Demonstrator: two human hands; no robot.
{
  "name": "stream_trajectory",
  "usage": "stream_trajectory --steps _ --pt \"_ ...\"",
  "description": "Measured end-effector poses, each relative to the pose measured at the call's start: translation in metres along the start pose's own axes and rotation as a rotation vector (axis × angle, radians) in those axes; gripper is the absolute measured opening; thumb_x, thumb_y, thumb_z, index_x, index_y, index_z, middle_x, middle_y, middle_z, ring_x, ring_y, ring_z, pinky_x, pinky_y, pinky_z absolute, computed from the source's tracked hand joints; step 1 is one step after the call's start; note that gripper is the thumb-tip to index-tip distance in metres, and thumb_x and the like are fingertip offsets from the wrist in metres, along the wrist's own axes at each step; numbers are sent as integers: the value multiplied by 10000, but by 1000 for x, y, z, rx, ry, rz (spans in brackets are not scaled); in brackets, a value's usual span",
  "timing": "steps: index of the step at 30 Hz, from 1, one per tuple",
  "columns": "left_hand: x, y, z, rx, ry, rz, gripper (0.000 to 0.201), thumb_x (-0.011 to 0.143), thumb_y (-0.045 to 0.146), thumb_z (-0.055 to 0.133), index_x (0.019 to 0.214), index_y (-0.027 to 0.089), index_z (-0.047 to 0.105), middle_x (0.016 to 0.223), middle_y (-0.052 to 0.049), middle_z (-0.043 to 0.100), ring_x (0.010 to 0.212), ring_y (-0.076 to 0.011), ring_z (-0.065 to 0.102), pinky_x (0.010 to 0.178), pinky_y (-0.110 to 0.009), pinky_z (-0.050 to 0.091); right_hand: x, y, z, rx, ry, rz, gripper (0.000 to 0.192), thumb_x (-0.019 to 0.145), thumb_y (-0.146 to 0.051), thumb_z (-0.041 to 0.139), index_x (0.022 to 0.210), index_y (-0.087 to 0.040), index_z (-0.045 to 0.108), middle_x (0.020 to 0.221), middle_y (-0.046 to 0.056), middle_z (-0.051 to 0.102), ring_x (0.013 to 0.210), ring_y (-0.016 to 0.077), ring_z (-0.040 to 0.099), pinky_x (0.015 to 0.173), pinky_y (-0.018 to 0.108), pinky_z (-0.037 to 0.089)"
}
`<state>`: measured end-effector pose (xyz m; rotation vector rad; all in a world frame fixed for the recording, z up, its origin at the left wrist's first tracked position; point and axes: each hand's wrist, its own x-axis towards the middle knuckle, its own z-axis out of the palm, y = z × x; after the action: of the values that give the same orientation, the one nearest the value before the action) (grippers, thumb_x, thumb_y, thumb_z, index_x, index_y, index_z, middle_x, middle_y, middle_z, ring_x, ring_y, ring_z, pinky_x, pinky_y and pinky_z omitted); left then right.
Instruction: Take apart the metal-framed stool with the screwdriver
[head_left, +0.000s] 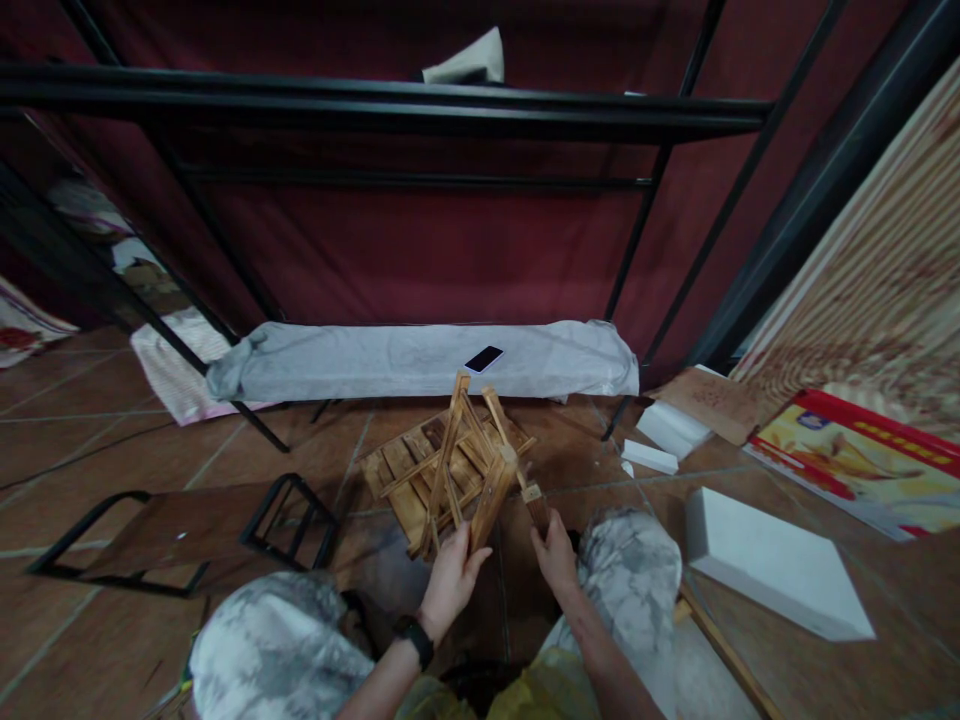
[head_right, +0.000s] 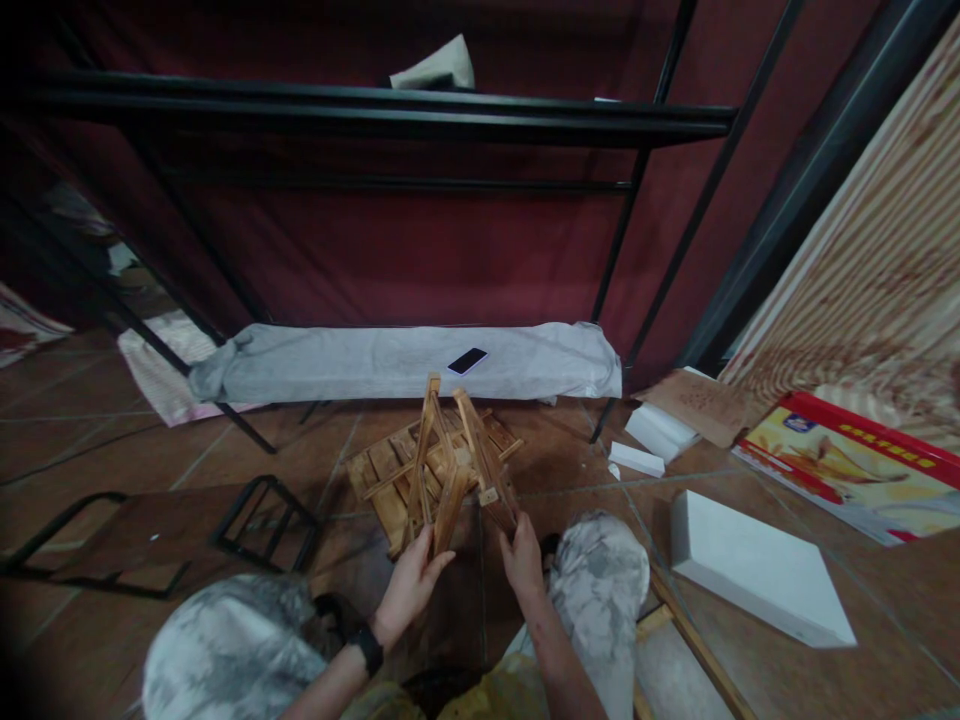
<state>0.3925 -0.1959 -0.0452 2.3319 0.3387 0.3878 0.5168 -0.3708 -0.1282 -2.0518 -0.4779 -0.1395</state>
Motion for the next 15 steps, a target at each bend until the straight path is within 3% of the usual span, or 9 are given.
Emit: stream_trajectory --steps 5,10,15 --pt "33 43 -34 174 -41 166 295 880 349 456 1118 176 439 1049 -118 594 1027 -246 567 869 -412 473 15 5 -3 91 16 21 362 835 -358 490 1140 -166 519 1054 112 629 999 230 594 854 361 469" --pt "75 97 -70 363 -229 362 200 881 277 437 1059 189 410 993 -86 579 958 -216 558 858 -367 448 32 9 -10 222 88 88 434 806 -429 521 1134 -146 533 1059 120 643 967 233 608 828 352 480" --pt "99 134 -90 574 -368 436 181 864 199 418 1045 195 419 1032 -90 569 973 -207 549 865 -341 423 38 8 -15 294 134 115 450 786 -444 546 1114 -136 551 1027 123 659 938 244 619 822 366 484"
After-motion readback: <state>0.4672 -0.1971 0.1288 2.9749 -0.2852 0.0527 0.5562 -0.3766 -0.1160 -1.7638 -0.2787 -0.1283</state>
